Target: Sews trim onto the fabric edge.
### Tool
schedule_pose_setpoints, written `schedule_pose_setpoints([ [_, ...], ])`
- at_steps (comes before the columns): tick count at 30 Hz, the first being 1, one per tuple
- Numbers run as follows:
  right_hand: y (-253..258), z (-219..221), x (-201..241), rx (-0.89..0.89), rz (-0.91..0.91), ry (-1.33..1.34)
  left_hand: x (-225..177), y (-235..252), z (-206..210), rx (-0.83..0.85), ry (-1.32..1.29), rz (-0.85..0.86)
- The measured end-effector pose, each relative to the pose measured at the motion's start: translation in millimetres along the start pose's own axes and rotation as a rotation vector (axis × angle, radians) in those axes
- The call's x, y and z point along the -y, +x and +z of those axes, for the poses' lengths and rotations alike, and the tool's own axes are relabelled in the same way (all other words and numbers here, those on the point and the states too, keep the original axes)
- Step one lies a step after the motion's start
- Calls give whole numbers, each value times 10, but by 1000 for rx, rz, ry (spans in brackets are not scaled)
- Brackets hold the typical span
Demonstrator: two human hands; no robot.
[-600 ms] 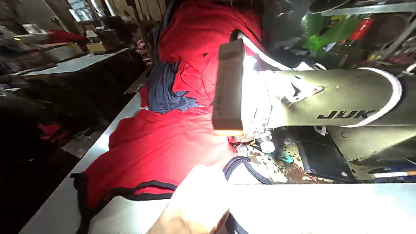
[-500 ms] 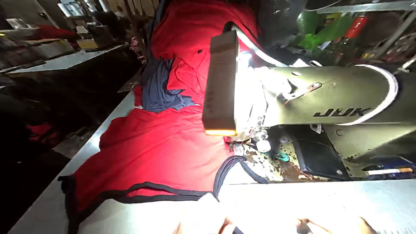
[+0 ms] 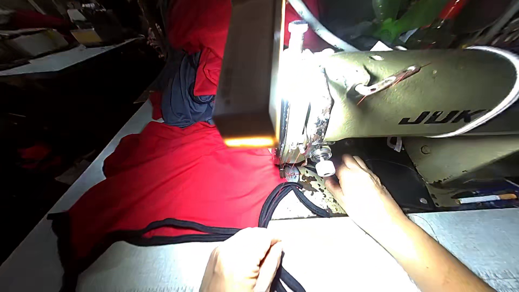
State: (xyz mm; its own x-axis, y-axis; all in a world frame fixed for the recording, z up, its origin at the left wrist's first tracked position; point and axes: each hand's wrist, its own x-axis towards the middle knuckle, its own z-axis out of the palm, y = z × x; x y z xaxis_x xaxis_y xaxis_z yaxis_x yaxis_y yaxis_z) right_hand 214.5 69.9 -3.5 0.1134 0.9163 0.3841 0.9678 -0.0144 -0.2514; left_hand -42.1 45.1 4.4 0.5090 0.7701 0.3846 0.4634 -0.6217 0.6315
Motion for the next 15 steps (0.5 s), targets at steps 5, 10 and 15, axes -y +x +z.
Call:
schedule_pose_setpoints([
  [5,-54,-53,15,-76,-14,81,74,0,49,-38,66,33],
  [10,-290,-374,178,89,237,543,75,-8,28,-57,92,43],
  [15,-606,-505,367,404,51,569,66,-28,13,-58,114,64],
])
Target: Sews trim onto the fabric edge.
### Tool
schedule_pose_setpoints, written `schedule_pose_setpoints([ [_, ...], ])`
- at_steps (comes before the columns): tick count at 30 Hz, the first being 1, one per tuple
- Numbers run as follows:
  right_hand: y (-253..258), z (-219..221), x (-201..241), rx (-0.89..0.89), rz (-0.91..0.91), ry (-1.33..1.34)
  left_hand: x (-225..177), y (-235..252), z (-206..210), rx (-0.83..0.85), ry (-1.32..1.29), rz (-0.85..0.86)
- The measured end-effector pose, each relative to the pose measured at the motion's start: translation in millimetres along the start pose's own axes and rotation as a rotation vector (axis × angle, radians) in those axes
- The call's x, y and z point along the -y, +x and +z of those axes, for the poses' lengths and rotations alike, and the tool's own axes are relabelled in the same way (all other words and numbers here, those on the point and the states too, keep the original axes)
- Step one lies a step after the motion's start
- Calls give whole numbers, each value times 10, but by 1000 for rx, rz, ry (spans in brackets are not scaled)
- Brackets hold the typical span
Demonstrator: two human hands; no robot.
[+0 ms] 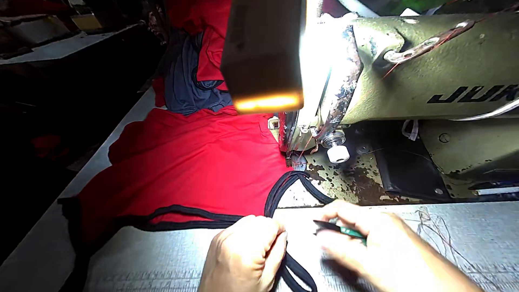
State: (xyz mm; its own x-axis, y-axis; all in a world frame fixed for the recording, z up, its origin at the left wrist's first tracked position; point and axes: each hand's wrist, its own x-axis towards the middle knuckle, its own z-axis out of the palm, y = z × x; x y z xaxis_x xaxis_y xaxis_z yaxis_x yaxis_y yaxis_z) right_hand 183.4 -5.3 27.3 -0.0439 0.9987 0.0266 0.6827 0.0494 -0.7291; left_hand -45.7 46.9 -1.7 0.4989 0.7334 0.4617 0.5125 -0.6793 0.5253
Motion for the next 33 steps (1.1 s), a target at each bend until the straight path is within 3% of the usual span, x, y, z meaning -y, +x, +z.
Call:
schedule_pose_setpoints([
  [5,-19,122,214,18,-52,-328,-25,-9,-14,6,14,15],
  [10,33,206,326,27,-74,-423,-60,-4,-38,11,45,34],
  [16,31,254,246,-25,-136,-411,-80,3,-48,28,53,71],
  [24,1,183,170,-60,-20,-387,-7,-21,17,-8,-35,36],
  [33,25,227,275,48,-46,-326,-54,-5,-2,-7,-20,45],
])
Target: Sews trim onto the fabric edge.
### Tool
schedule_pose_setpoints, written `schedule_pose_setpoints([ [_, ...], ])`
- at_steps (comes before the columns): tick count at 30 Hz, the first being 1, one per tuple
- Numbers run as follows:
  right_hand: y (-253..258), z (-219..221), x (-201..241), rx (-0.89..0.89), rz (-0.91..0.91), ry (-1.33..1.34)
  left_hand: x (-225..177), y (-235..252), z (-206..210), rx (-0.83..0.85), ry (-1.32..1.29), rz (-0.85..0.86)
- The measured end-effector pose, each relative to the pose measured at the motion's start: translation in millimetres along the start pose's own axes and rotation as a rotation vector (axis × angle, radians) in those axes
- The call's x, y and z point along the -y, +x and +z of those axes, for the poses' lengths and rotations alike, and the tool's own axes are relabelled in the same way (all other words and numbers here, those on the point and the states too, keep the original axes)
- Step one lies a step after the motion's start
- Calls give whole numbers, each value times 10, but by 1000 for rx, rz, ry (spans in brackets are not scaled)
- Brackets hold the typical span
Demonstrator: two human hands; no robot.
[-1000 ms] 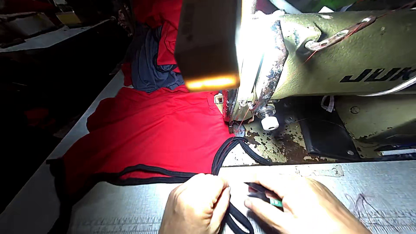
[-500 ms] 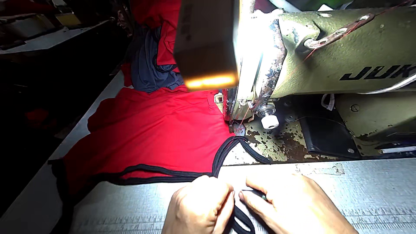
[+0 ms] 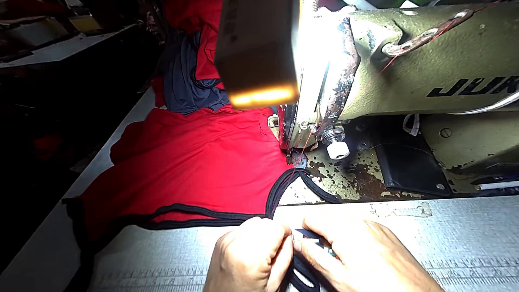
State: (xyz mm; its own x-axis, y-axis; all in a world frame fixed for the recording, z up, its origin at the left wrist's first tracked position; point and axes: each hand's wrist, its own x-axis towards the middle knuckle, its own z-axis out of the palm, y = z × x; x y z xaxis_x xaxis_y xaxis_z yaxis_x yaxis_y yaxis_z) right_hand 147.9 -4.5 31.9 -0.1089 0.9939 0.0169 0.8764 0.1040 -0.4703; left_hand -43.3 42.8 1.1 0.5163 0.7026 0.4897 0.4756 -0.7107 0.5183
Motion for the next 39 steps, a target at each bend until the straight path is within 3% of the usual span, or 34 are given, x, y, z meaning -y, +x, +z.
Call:
schedule_pose_setpoints([
  [3,3,55,-55,-47,-60,-19,20,3,-7,-18,-37,-3],
  [7,-21,102,-138,-73,0,57,49,4,-9,-52,-273,-84],
  [11,7,123,-184,-41,20,477,-20,22,9,-104,-647,-275],
  [15,91,206,-224,50,-63,1000,-98,46,36,-150,-803,-388],
  [20,102,232,-209,89,-73,1132,-138,40,73,-124,-838,-381],
  [26,63,209,-318,-40,37,939,-134,48,77,-119,-784,-355],
  [28,93,150,-415,-178,101,685,-113,54,58,-180,-744,-307],
  [31,206,7,-608,-369,188,67,-67,154,-48,-385,-680,-316],
  [34,445,-252,-579,-216,324,-197,91,412,-195,-533,-669,-480],
  [36,644,-343,-528,-138,337,-276,221,667,-217,-474,-624,-626],
  [39,832,-296,-563,-330,109,-274,493,972,-77,-142,-441,-548],
])
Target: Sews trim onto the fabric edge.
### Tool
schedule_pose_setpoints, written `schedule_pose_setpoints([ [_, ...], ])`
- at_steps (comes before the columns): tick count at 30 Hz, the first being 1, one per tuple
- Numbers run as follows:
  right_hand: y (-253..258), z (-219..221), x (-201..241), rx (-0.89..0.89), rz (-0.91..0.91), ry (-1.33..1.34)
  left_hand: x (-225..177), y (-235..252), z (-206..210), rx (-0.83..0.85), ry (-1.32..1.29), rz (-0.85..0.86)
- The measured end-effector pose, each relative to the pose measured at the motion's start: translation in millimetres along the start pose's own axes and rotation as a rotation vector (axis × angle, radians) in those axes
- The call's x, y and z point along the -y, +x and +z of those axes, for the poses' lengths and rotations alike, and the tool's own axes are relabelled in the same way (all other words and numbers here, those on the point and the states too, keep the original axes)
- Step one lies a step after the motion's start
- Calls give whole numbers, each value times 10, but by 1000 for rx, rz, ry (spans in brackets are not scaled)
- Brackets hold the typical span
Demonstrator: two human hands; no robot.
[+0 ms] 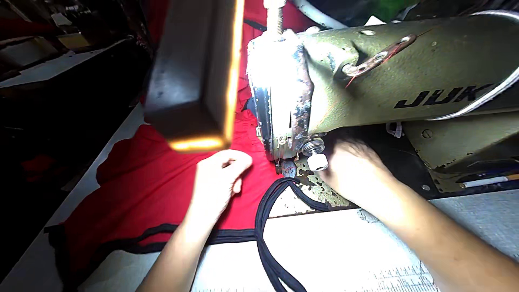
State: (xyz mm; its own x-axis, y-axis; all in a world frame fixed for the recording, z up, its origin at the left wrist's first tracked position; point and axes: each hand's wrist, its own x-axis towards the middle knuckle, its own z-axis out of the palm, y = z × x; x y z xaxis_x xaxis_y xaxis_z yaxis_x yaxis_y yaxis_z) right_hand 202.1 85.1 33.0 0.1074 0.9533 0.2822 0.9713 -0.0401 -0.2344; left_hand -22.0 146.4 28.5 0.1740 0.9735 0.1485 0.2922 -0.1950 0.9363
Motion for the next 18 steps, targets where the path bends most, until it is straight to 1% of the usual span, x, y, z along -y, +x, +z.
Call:
schedule_pose_setpoints([
  [2,40,138,5,-208,-136,136,73,176,116,178,113,51],
  [3,54,219,5,-273,-168,225,111,241,166,238,139,71],
  [4,59,302,-11,-299,-181,303,153,288,210,269,153,84],
  [6,83,451,-77,-356,-222,343,216,292,254,263,173,133],
  [8,90,431,-103,-298,-211,359,248,248,263,234,186,196],
  [11,97,353,-82,-213,-170,380,257,206,275,209,161,195],
  [15,103,357,-79,-241,-171,380,305,219,273,190,73,204],
  [18,93,330,-53,-225,-153,374,302,207,279,185,26,205],
])
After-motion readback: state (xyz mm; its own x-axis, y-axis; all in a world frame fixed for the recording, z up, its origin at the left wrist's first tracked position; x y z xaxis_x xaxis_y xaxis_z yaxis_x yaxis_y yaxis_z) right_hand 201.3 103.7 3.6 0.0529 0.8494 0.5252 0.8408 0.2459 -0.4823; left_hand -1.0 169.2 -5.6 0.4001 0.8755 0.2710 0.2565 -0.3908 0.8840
